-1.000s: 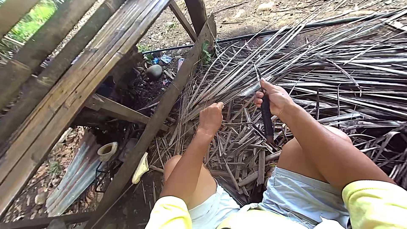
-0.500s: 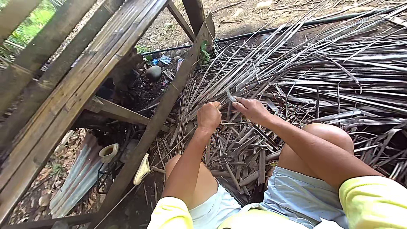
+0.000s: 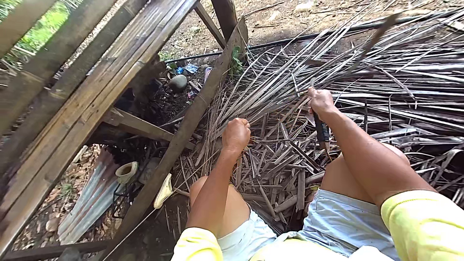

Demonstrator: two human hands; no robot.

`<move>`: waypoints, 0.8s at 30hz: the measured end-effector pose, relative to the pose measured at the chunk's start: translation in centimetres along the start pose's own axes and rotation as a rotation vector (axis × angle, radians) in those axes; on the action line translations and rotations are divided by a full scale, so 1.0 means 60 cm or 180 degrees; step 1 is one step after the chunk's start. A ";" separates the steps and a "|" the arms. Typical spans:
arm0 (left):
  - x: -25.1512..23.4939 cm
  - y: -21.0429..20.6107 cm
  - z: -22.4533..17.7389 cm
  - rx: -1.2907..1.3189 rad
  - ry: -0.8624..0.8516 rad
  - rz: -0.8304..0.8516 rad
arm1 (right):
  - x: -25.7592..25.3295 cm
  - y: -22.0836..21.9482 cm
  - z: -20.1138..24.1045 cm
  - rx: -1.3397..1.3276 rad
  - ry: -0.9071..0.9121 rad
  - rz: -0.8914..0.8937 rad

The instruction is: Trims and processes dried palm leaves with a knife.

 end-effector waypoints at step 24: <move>-0.047 -0.037 0.010 0.1547 -0.0351 -0.0048 | 0.172 -0.090 0.031 -0.0574 0.1152 0.1802</move>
Point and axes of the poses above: each hand's wrist, its own x-axis away from the middle knuckle, its own y-axis out of the back of the hand, z = x × y, the point moved 1 cm from there along -x, towards the middle knuckle, and after that the axes turned 6 degrees about -y, right-handed, at the moved point
